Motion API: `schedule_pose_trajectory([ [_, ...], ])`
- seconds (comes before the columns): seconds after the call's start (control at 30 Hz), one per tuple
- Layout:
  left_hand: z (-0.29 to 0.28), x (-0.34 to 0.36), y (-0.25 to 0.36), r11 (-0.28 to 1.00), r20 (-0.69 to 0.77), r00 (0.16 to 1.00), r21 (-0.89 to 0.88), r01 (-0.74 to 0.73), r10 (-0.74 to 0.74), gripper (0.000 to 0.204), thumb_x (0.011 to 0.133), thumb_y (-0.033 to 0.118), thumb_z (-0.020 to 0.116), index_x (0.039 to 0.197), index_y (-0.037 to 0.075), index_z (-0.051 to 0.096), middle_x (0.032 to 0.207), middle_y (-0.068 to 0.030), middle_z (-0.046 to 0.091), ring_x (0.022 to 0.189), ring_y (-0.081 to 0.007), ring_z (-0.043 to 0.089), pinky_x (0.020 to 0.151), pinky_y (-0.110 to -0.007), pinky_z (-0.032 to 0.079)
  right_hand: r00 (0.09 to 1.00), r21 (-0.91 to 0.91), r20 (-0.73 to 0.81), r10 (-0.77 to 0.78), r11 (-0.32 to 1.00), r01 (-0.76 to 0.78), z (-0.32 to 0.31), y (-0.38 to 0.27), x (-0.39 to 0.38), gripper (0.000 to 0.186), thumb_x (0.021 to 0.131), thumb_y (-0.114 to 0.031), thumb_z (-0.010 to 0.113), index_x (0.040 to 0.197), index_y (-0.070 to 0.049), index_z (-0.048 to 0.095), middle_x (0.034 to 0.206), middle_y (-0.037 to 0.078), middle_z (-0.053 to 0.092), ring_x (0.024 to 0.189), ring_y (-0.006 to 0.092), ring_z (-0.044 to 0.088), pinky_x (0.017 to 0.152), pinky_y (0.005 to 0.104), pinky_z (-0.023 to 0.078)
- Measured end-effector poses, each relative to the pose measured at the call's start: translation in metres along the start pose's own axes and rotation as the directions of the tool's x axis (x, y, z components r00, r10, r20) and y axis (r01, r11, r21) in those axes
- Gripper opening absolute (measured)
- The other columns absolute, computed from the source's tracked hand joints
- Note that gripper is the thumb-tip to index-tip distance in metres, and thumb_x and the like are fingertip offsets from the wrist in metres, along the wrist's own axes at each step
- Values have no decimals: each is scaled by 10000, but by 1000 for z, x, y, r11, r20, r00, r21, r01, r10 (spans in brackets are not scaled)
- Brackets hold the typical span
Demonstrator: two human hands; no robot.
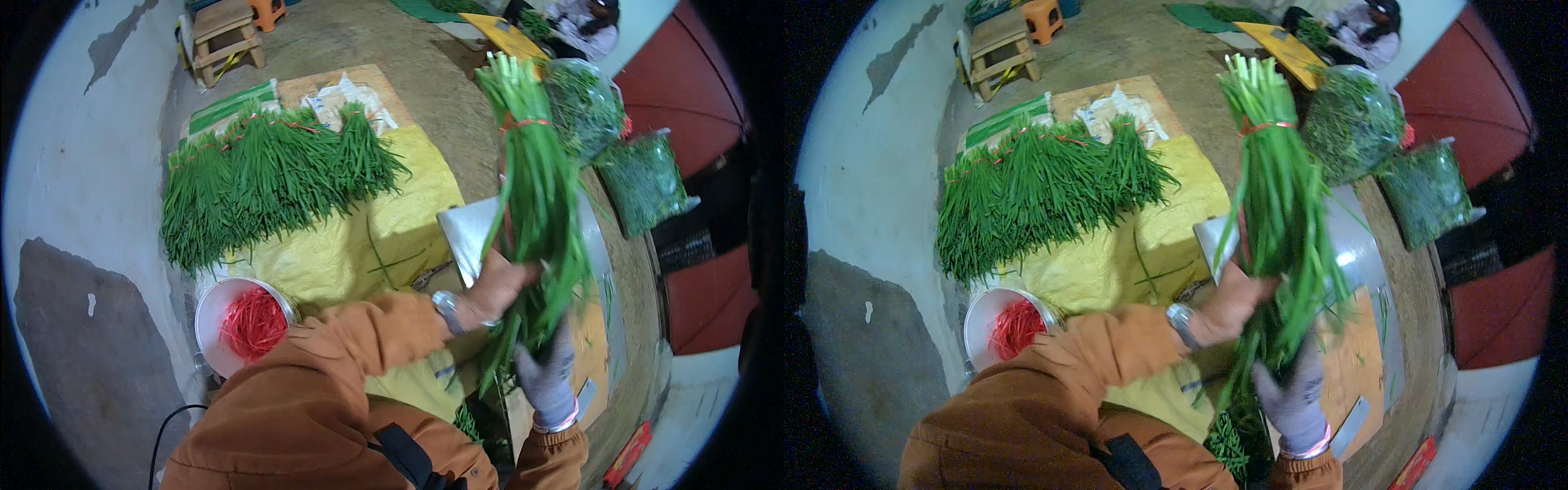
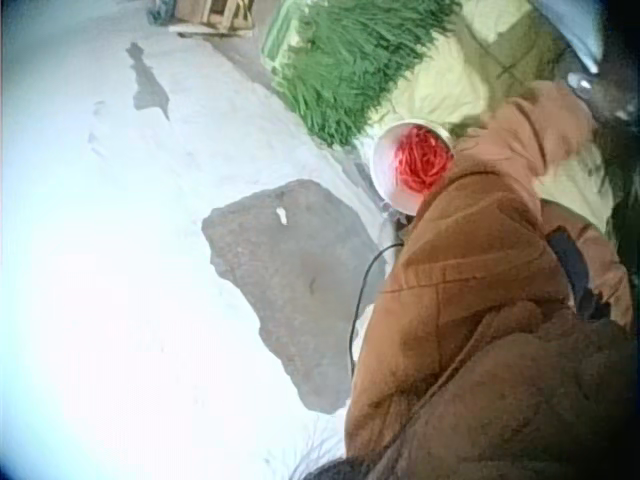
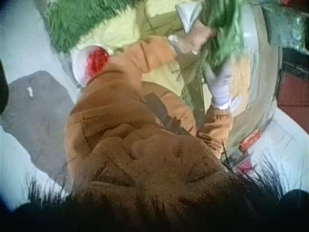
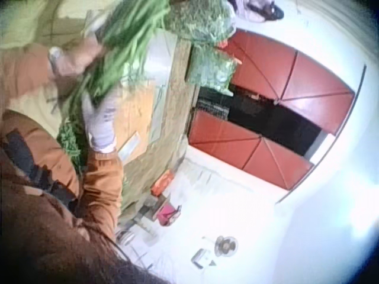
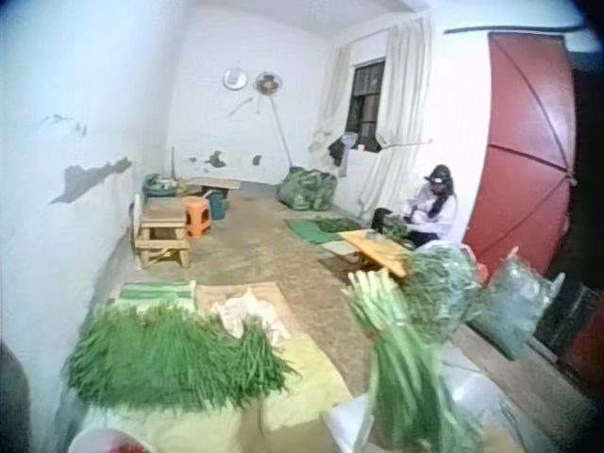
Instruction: The person gathers green onions, aligns them into bundles, and secures each bundle with a red rubber band. The person uses a knife to trim the ends of the green onions and places the finished bundles on the table.
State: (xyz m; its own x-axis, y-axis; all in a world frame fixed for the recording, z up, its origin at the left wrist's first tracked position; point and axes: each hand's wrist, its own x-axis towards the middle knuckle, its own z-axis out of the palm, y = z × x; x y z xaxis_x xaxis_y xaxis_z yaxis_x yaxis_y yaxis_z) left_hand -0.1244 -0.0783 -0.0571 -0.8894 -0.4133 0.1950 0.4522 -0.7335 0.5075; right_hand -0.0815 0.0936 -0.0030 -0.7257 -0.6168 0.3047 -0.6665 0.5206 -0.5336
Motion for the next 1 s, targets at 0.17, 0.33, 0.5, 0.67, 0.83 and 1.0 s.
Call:
schedule_pose_trajectory([
  [0.17,-207,79,48,948,-313,941,240,209,-128,611,734,-22,728,1298,13,496,1187,-104,626,1027,-194,635,907,-344,535,975,-127,181,130,986,-108,29,53,29,528,837,-53,704,1323,50,526,1144,225,624,971,365,628,851,410,519],
  [0.33,-351,96,85,737,-660,745,454,500,-99,560,731,-71,741,1236,-3,509,1118,-128,649,1011,-251,635,937,-386,519,958,-195,133,254,954,-226,55,117,3,498,875,-92,632,1338,46,510,1214,259,584,1088,407,576,939,457,479],
  [0.5,-400,138,108,633,-767,632,545,550,111,843,692,-35,785,1401,-59,329,1193,-183,610,1073,-289,609,939,-409,515,926,-157,106,363,925,-345,75,140,-10,464,849,-70,652,1283,55,545,1202,244,597,1091,407,562,960,464,466],
  [0.67,-441,236,130,404,-637,709,759,510,302,1031,698,50,825,1520,17,204,1398,-246,473,1211,-375,538,1002,-443,478,936,-181,91,339,930,-319,77,143,-7,404,832,-64,662,1221,26,604,1135,200,633,1079,376,557,935,446,475],
  [0.83,-461,206,57,-520,-376,912,753,403,163,928,799,270,780,1552,263,238,1601,-250,118,1419,-496,251,1100,-597,346,914,-154,102,393,914,-376,77,143,-10,389,819,-27,662,1202,24,612,1148,198,613,1081,354,572,943,422,483],
  [1.0,-507,168,26,-796,-520,843,564,218,-137,709,852,156,651,1500,246,378,1607,-161,221,1453,-436,238,1105,-615,328,923,-174,131,363,925,-339,75,144,-14,394,809,-20,658,1201,9,618,1174,209,612,1071,365,571,926,429,489],
])
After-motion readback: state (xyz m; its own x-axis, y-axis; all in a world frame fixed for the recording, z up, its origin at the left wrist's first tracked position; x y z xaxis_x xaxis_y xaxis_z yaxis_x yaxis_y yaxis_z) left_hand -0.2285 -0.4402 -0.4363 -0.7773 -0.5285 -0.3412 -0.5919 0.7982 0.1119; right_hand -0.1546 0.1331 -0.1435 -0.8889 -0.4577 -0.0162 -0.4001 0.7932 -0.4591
